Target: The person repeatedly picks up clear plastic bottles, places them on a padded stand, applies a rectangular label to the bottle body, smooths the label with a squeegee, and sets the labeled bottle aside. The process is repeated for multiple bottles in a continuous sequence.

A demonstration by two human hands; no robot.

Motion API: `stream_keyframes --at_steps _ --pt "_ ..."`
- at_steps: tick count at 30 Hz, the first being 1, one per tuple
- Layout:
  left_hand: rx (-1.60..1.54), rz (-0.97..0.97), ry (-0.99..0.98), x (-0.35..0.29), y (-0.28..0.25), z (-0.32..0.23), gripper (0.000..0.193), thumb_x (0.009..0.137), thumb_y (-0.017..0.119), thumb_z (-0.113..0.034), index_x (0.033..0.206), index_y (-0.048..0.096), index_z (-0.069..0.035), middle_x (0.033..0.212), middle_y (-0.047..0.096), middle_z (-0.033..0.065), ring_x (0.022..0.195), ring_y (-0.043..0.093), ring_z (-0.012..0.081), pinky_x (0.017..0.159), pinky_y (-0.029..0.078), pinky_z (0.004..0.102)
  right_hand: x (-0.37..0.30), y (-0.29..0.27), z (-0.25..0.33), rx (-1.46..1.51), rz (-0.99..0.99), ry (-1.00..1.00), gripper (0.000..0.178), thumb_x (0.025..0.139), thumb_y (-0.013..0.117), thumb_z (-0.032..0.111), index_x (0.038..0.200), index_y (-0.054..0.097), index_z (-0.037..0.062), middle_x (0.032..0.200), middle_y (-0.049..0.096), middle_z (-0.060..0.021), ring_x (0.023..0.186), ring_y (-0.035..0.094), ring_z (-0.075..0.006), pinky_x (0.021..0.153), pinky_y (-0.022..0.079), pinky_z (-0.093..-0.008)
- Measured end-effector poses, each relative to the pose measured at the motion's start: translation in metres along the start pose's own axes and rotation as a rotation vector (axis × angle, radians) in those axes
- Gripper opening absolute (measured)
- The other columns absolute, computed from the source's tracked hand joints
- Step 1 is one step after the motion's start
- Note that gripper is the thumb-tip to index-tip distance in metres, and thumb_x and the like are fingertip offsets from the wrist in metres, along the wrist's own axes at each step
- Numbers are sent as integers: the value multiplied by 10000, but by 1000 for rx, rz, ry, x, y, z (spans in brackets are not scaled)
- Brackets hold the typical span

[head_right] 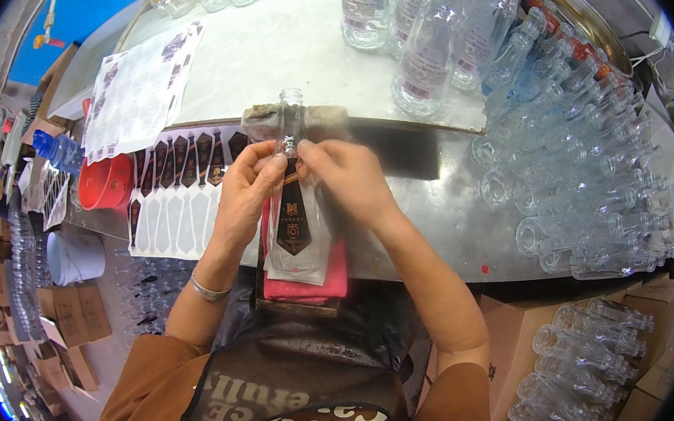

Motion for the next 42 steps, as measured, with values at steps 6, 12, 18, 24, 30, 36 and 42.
stream_keyframes --at_steps 6,12,18,24,30,36,42 --pt "-61 -15 37 -1 3 3 386 1021 647 -204 1287 531 49 1067 689 55 856 596 32 687 447 166 -5 5 6 -76 -13 -16 412 988 658 354 1040 707 -52 908 668 -10 867 577 -75 794 478 -244" --pt "-86 -36 18 -2 5 4 368 1020 641 -188 1281 531 49 1033 676 33 811 568 20 644 421 161 -5 5 5 -67 -21 -28 409 980 669 351 1044 704 -51 910 673 -12 864 581 -75 794 479 -246" --pt "-77 -60 7 -1 7 0 365 1017 643 -198 1270 542 45 986 659 3 740 505 -1 606 386 163 -14 5 4 10 15 34 424 966 678 333 1154 688 -47 989 698 -39 897 614 -99 850 486 -255" --pt "-13 -49 12 0 3 5 381 1015 649 -217 1273 542 43 1004 665 9 762 527 3 617 399 159 -13 6 0 -74 -42 -131 458 934 694 316 1169 680 -76 1028 737 -133 954 686 -156 855 533 -297" --pt "-38 -65 1 0 4 2 397 1012 653 -236 1276 541 40 971 645 -5 760 517 0 624 407 161 -33 3 -11 69 77 58 529 987 658 294 1365 548 -60 1150 665 -118 639 613 -82 590 502 -231" --pt "14 -53 10 2 1 8 416 1012 651 -239 1281 531 55 938 630 -8 747 512 -1 619 407 164 -68 12 -23 1 77 66 572 949 704 209 1413 507 -61 1282 637 -134 812 650 -59 781 523 -230" --pt "-50 -76 11 4 3 12 423 1008 656 -236 1281 534 62 846 573 -37 700 472 -1 594 383 167 -72 16 -20 -3 34 87 581 907 729 144 1406 514 -63 1268 645 -133 801 648 -53 775 512 -222"
Point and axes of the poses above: each hand's wrist, its own x-axis towards the middle knuckle, its own y-axis out of the palm, z = x × y, the point moved 5 cm from there along x, towards the middle knuckle
